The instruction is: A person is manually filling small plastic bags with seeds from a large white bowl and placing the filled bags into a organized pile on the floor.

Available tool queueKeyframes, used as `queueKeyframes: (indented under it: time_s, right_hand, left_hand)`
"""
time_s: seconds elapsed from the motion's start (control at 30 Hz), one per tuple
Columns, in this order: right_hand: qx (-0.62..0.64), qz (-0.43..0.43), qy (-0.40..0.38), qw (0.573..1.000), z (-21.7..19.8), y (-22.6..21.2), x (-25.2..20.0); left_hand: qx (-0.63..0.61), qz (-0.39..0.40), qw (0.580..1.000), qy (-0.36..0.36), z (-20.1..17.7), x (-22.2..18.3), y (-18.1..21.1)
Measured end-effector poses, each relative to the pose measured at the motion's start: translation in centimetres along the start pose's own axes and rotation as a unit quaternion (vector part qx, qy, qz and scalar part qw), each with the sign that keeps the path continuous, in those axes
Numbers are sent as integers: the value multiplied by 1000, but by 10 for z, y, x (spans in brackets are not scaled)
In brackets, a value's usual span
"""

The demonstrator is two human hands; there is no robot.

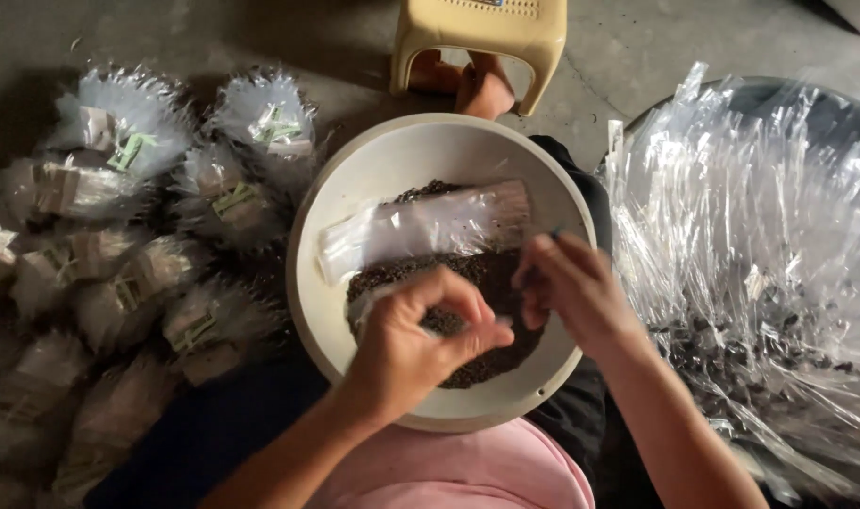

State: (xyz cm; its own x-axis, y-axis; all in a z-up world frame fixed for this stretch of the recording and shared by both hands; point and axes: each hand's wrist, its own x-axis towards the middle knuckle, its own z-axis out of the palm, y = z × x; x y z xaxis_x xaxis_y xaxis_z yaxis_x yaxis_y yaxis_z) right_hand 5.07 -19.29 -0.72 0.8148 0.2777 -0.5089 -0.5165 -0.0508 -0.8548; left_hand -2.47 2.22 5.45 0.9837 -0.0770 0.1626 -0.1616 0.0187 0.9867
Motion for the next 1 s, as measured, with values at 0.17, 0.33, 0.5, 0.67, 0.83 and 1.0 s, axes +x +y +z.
queueKeyframes:
  time_s: [0.17,0.33,0.5,0.67,0.83,1.0]
  right_hand:
    - [-153,-213,-53,963,-6,-37,-40]
    - [-70,-443,-106,888,-27,-37,-28]
    - [-336,-285,-58,896,27,6,-28]
    - [-230,-292,-67,926,24,7,-19]
    - [-145,-366,50,918,-22,-15,-27]
    - [70,-378,150,911,-29,3,-26]
  left_hand:
    - [13,-66,998,10,28,-7,-20]
    - [44,21,999,2,24,21,2]
    - [84,116,989,48,3,42,73]
    - [74,106,992,-6,1,46,60]
    - [84,31,986,-140,17,26,-9]
    - [132,90,980,-120,-6,37,-35]
